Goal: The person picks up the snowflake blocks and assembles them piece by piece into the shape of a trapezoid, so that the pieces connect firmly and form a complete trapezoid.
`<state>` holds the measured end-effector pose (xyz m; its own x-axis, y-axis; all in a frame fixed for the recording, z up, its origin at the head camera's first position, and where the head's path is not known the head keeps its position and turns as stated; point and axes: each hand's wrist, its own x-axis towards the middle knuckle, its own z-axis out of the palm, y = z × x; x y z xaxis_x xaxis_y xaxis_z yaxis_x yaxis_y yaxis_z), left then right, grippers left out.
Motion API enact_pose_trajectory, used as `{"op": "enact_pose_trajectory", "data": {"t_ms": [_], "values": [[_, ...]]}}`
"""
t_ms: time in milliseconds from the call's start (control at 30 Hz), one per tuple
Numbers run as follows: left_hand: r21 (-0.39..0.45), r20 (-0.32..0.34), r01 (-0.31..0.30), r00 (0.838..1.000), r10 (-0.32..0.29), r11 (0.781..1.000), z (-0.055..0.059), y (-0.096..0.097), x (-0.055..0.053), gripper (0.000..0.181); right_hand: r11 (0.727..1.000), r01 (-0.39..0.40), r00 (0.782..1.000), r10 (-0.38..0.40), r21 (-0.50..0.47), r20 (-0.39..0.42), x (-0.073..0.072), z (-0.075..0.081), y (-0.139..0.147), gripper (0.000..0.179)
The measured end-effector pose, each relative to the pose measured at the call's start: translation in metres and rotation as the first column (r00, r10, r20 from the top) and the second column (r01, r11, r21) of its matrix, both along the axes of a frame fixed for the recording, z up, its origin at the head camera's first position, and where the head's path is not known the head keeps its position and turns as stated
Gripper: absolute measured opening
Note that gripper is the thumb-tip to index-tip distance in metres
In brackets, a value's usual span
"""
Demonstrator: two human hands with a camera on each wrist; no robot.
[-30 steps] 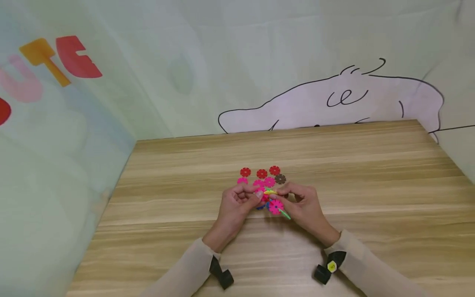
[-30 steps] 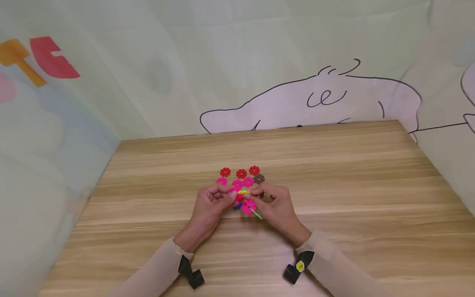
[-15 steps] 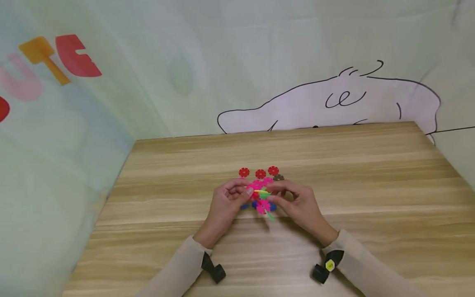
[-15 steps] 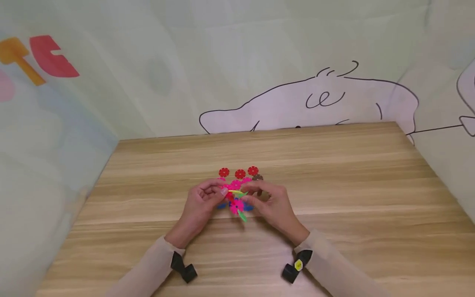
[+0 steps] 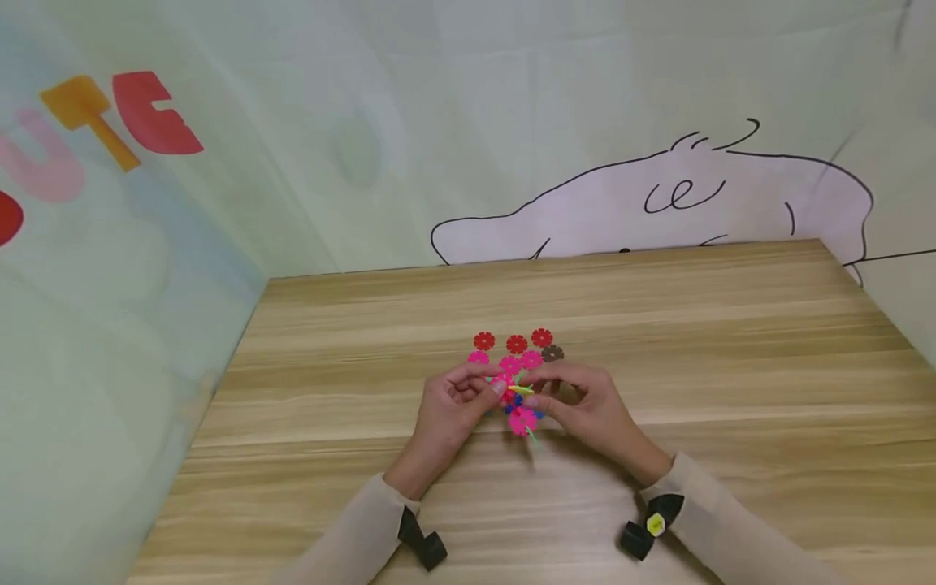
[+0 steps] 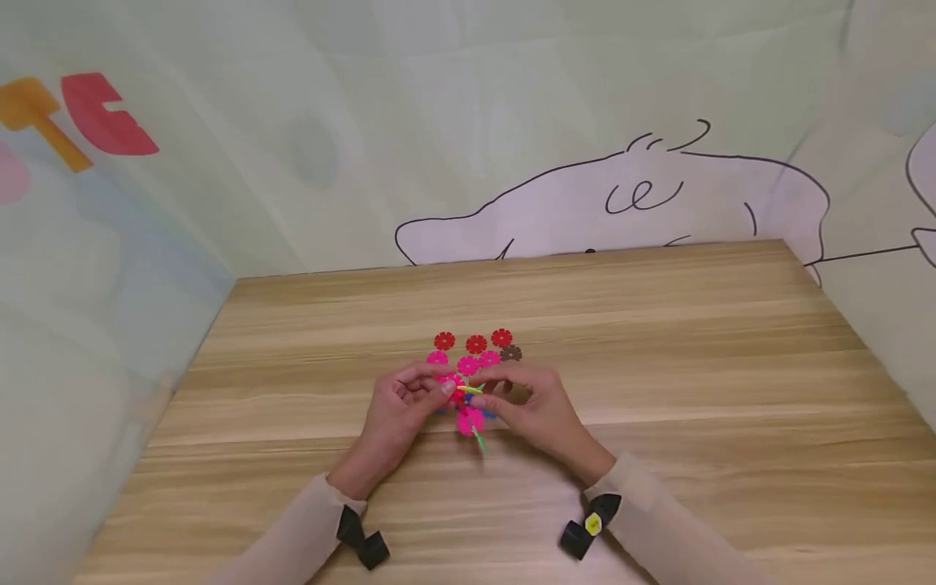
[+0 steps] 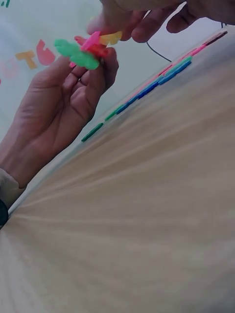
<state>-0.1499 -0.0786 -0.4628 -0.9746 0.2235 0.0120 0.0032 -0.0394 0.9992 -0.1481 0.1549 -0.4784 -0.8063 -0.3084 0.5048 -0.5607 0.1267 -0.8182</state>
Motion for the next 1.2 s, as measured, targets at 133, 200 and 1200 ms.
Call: {"op": "enact_pose_trajectory", "data": {"t_ms": [133, 200, 1200], "values": [[0.009, 0.0, -0.031, 1.0, 0.031, 0.999, 0.0, 0.006, 0.004, 0.024, 1.0, 0.025, 0.995, -0.025, -0.001, -0.094, 0.002, -0.002, -0.004, 0.024], [0.017, -0.008, -0.052, 0.999, 0.052, 0.998, 0.001, 0.008, 0.006, 0.024, 0.999, 0.052, 0.987, -0.052, -0.009, -0.15, 0.003, -0.002, -0.006, 0.022], [-0.027, -0.121, 0.175, 0.977, -0.177, 0.984, -0.001, 0.007, 0.012, 0.023, 0.989, -0.026, 0.999, 0.029, -0.145, 0.022, 0.005, 0.002, -0.004, 0.007]]}}
